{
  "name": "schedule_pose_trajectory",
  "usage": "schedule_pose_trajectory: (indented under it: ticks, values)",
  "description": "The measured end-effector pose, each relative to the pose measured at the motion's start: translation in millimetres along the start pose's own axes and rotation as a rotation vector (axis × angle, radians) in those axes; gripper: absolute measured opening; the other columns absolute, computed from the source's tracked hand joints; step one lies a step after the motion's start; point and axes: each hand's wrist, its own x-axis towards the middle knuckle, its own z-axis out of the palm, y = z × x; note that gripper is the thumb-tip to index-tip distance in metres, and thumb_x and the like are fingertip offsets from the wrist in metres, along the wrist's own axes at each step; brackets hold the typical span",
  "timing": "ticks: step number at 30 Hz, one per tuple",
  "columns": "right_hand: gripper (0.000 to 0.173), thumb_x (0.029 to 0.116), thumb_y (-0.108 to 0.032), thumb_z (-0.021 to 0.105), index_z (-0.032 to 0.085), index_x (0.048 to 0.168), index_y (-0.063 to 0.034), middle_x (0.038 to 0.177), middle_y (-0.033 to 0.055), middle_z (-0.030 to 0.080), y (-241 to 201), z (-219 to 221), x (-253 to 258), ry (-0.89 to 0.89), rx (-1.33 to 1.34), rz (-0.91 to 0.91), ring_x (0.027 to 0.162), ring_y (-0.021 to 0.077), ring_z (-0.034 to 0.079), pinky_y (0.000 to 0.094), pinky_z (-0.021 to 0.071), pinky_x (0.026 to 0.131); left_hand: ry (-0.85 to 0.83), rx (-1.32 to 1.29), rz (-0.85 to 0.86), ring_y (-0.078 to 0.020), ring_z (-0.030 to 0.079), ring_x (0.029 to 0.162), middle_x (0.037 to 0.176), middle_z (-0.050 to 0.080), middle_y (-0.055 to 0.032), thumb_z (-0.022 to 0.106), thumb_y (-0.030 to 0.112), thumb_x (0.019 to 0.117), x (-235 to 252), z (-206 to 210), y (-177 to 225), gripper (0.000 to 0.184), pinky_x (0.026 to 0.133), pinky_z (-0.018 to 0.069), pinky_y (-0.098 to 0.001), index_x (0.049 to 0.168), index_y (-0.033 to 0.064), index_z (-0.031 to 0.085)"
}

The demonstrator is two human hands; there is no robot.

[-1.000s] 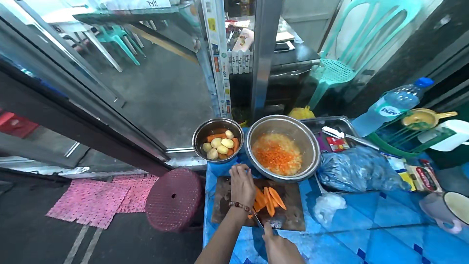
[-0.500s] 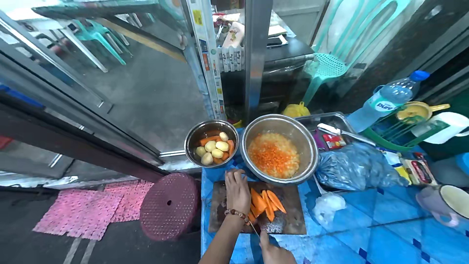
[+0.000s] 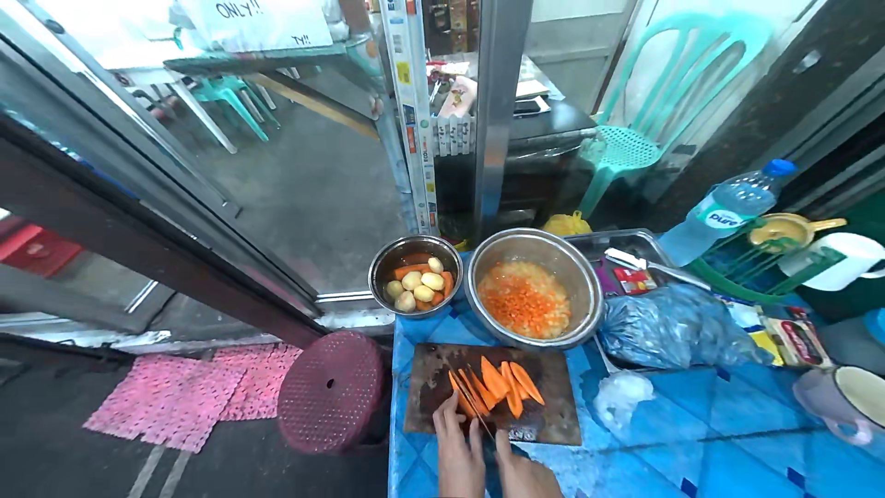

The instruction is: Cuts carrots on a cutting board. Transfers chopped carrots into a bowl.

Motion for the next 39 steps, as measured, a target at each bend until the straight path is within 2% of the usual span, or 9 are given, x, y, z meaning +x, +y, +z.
schedule_pose_trajectory:
  ticks: [5, 12, 16, 20, 23, 28, 33, 36, 39]
  values:
    - [0.038, 0.106, -0.012, 0.046, 0.046, 0.143, -0.0042, 0.103, 0.0232, 0.074, -27, -31, -6, -0.026, -0.025, 0.014, 0.1, 0.0448, 0.073, 0.0601, 0.0581, 0.083, 0.005, 0.021, 0.028, -0.0249, 0.069, 0.1, 0.138, 0.054, -0.0272, 0.069, 0.003, 0.0906, 3, 0, -2, 0.06, 0.086, 0.0599, -0.0335, 0.146, -0.0062, 0.049]
    - [0.042, 0.1075, -0.016, 0.046, 0.042, 0.148, -0.0057, 0.111, 0.0238, 0.073, -18, -37, -11, -0.107, -0.024, 0.036, 0.108, 0.0442, 0.072, 0.0608, 0.0564, 0.089, -0.022, 0.156, 0.051, -0.0259, 0.071, 0.1, 0.139, 0.057, -0.0231, 0.066, 0.002, 0.0938, 14, -4, -4, 0.052, 0.088, 0.06, -0.035, 0.145, -0.0001, 0.055]
    - [0.042, 0.11, -0.022, 0.043, 0.041, 0.149, -0.0061, 0.111, 0.0239, 0.073, -6, -35, -19, -0.127, -0.029, 0.031, 0.107, 0.0445, 0.072, 0.0604, 0.0567, 0.088, -0.072, 0.131, 0.056, -0.0257, 0.07, 0.105, 0.14, 0.058, -0.0216, 0.055, -0.003, 0.0953, 16, -13, -4, 0.049, 0.092, 0.0587, -0.0347, 0.145, 0.0003, 0.055]
    - [0.045, 0.1128, -0.032, 0.039, 0.04, 0.149, -0.0055, 0.11, 0.0249, 0.07, 8, -21, 2, -0.142, 0.204, 0.01, 0.097, 0.0415, 0.073, 0.0577, 0.0583, 0.083, -0.105, 0.156, -0.065, -0.0267, 0.068, 0.11, 0.139, 0.057, -0.0218, 0.057, 0.014, 0.1024, 23, -13, 9, 0.042, 0.096, 0.057, -0.035, 0.142, 0.0016, 0.056]
    - [0.046, 0.1131, -0.033, 0.036, 0.039, 0.15, -0.0066, 0.111, 0.0248, 0.071, 14, -18, -4, -0.125, 0.171, 0.028, 0.103, 0.0421, 0.072, 0.0583, 0.0575, 0.087, -0.115, 0.205, -0.118, -0.0267, 0.068, 0.106, 0.139, 0.054, -0.0222, 0.064, 0.023, 0.1009, 29, -9, 15, 0.047, 0.093, 0.058, -0.0354, 0.143, 0.0047, 0.055]
    - [0.045, 0.1128, -0.032, 0.036, 0.041, 0.149, -0.0064, 0.109, 0.0241, 0.072, 25, -18, -14, -0.08, 0.121, 0.04, 0.107, 0.044, 0.071, 0.0597, 0.0566, 0.089, -0.092, 0.268, -0.187, -0.0298, 0.066, 0.112, 0.135, 0.057, -0.0192, 0.069, 0.017, 0.0932, 36, -4, 18, 0.058, 0.096, 0.0564, -0.0405, 0.147, 0.0068, 0.05]
    - [0.047, 0.1132, -0.033, 0.036, 0.039, 0.153, -0.0067, 0.11, 0.0258, 0.072, 28, -15, -12, -0.094, 0.169, 0.033, 0.104, 0.0447, 0.072, 0.0604, 0.0565, 0.088, -0.109, 0.203, -0.31, -0.0291, 0.067, 0.107, 0.126, 0.062, -0.0189, 0.072, 0.013, 0.0898, 42, -9, 26, 0.072, 0.094, 0.0564, -0.0424, 0.153, 0.0037, 0.039]
    - [0.047, 0.1133, -0.033, 0.035, 0.037, 0.153, -0.0071, 0.11, 0.0251, 0.071, 24, -12, -10, -0.128, 0.169, -0.011, 0.104, 0.0437, 0.072, 0.06, 0.0563, 0.088, -0.109, 0.138, -0.346, -0.0276, 0.07, 0.104, 0.125, 0.064, -0.0193, 0.069, 0.01, 0.0931, 44, -15, 25, 0.063, 0.093, 0.0576, -0.0414, 0.149, 0.0018, 0.042]
    - [0.047, 0.113, -0.033, 0.035, 0.038, 0.153, -0.0079, 0.109, 0.0253, 0.072, 14, -13, -11, -0.119, 0.12, -0.014, 0.106, 0.0454, 0.071, 0.0615, 0.0558, 0.089, -0.054, 0.082, -0.343, -0.0275, 0.071, 0.101, 0.117, 0.068, -0.0193, 0.068, 0.013, 0.0973, 43, -20, 18, 0.043, 0.092, 0.0578, -0.043, 0.135, -0.0027, 0.054]
